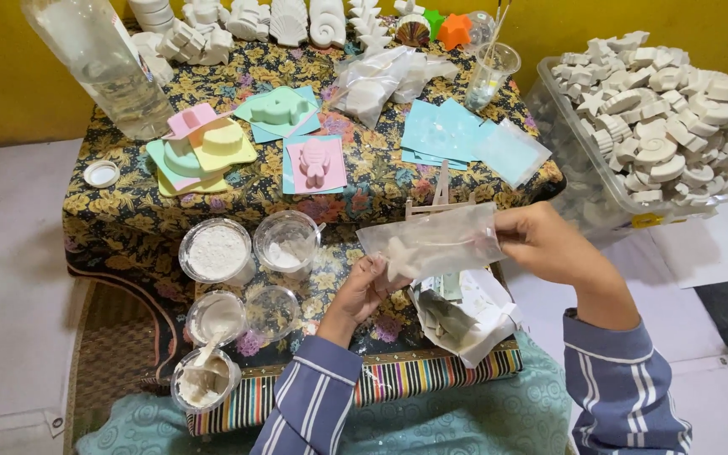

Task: The person is cleaning excess material and flashing from small plaster cast objects using their hands and a small scraper tool, then placing the finished items into a plastic bag.

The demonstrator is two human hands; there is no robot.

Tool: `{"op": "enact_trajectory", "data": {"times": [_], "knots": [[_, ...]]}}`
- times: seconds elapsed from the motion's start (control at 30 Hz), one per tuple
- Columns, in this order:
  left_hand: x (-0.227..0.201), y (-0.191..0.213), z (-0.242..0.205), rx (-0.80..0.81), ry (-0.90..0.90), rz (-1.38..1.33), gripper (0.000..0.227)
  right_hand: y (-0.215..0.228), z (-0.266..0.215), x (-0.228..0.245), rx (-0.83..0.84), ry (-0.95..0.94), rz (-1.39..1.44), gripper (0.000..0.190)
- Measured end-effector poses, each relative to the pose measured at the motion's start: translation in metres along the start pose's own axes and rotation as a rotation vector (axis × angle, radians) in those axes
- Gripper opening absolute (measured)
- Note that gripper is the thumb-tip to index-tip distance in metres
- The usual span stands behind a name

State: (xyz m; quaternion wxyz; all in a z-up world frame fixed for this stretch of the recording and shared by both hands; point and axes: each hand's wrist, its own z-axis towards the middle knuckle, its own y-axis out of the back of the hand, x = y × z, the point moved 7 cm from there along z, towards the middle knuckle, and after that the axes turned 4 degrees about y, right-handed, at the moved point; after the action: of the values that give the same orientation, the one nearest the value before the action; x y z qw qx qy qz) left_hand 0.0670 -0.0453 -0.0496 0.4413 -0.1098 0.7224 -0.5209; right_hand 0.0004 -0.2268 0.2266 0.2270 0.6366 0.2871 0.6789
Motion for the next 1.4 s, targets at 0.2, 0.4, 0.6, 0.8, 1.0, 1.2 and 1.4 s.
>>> {"op": "enact_trajectory", "data": {"times": [0.2, 0.4, 0.6, 0.8, 1.0, 1.2, 1.4], "knots": [[0.004, 0.009, 0.004, 0.024, -0.006, 0.008, 0.036, -0.006, -0.003, 0.058, 0.068, 0.031, 0.001, 0.040], [0.012, 0.034, 0.013, 0.000, 0.001, -0.046, 0.038, -0.002, 0.006, 0.060, 0.109, 0.001, -0.127, 0.030], [-0.012, -0.020, -0.016, -0.072, 0.067, -0.285, 0.027, 0.113, 0.058, 0.073, -0.138, 0.124, -0.256, 0.017], [-0.012, -0.011, -0.015, 0.008, 0.030, -0.387, 0.030, 0.171, 0.211, -0.013, -0.257, -0.129, -0.673, 0.017], [-0.005, -0.009, -0.010, -0.065, 0.074, -0.421, 0.036, 0.149, 0.303, -0.109, -0.046, -0.350, -0.766, 0.045], [-0.001, -0.005, -0.006, -0.052, 0.099, -0.438, 0.038, 0.137, 0.332, -0.155, 0.117, -0.448, -0.575, 0.055], [0.000, -0.001, -0.006, -0.106, 0.102, -0.433, 0.040, 0.146, 0.341, -0.188, 0.103, -0.436, -0.414, 0.026]]}}
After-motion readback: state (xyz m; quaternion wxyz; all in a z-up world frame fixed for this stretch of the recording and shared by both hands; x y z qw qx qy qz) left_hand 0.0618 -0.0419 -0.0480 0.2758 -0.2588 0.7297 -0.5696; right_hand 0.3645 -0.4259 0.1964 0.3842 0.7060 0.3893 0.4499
